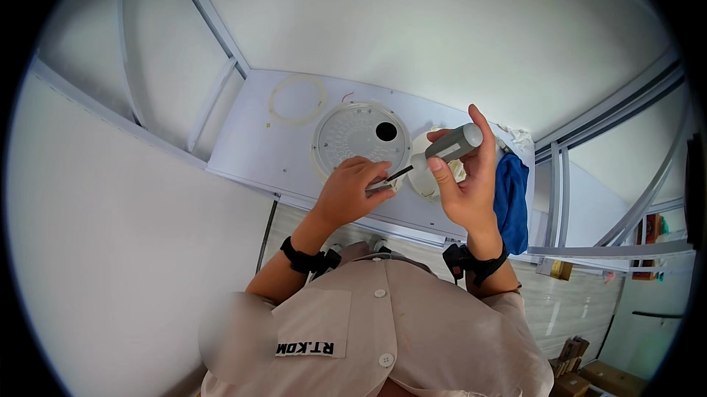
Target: The person uses a screwdriver to fasten screws into a white circular plastic component, then places a small white plastic piece into a recess on the same component. The work is performed on a white countertop with a bucket and blue cloth nearby.
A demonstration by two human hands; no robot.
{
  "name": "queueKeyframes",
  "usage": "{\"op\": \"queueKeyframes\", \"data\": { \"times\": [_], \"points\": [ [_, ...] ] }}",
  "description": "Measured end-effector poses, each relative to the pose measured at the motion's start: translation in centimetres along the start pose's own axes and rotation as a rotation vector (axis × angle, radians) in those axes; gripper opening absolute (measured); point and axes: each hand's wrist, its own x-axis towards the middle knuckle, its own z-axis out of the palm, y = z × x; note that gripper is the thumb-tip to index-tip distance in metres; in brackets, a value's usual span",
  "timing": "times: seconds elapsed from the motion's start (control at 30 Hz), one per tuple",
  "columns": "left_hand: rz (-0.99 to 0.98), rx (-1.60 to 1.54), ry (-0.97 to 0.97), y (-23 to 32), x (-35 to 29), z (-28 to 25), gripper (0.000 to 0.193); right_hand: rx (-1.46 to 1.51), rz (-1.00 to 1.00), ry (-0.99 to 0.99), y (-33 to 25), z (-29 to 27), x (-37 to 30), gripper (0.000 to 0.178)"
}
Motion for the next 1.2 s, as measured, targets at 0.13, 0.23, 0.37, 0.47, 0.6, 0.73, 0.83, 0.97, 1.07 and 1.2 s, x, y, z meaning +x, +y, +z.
{"op": "queueKeyframes", "data": {
  "times": [0.13, 0.23, 0.37, 0.47, 0.6, 0.73, 0.83, 0.97, 1.07, 1.2],
  "points": [
    [0.029, -0.01, 0.011, -0.2, 0.0, 0.1, 0.044, -0.011, 0.001, -0.009, 0.3, 0.4, 0.0, 0.085],
    [0.034, 0.006, 0.009, -0.1, -0.1, 0.2, 0.04, -0.018, -0.003, -0.009, 0.3, 0.3, 0.0, 0.085],
    [0.056, 0.02, 0.008, -0.3, 0.0, 0.2, 0.037, -0.021, -0.001, -0.015, 0.2, 0.2, 0.1, 0.087],
    [0.058, 0.009, 0.019, -0.1, 0.0, 0.2, 0.032, -0.03, 0.004, -0.002, 0.3, 0.4, 0.1, 0.09],
    [0.053, 0.004, 0.029, 0.1, -0.1, 0.2, 0.03, -0.123, -0.113, 0.006, 0.7, 0.7, 0.1, 0.092],
    [0.035, -0.013, -0.005, 0.0, -0.1, 0.1, 0.03, -0.303, -0.266, -0.064, 0.8, 0.6, 0.3, 0.097],
    [0.03, -0.021, -0.014, 0.1, 0.0, 0.1, 0.029, -0.414, -0.352, -0.112, 0.1, 0.5, 0.7, 0.098],
    [0.062, -0.036, -0.003, -0.1, -0.1, 0.1, 0.026, -0.422, -0.428, -0.104, 0.2, 0.7, 0.9, 0.093],
    [0.081, -0.034, -0.003, -0.6, -0.2, 0.2, 0.023, -0.426, -0.426, -0.108, -0.4, 0.9, 1.1, 0.089],
    [0.084, -0.057, -0.011, -0.1, -0.1, -0.2, 0.022, -0.426, -0.391, -0.115, -1.0, 0.8, 1.2, 0.081]
  ]
}}
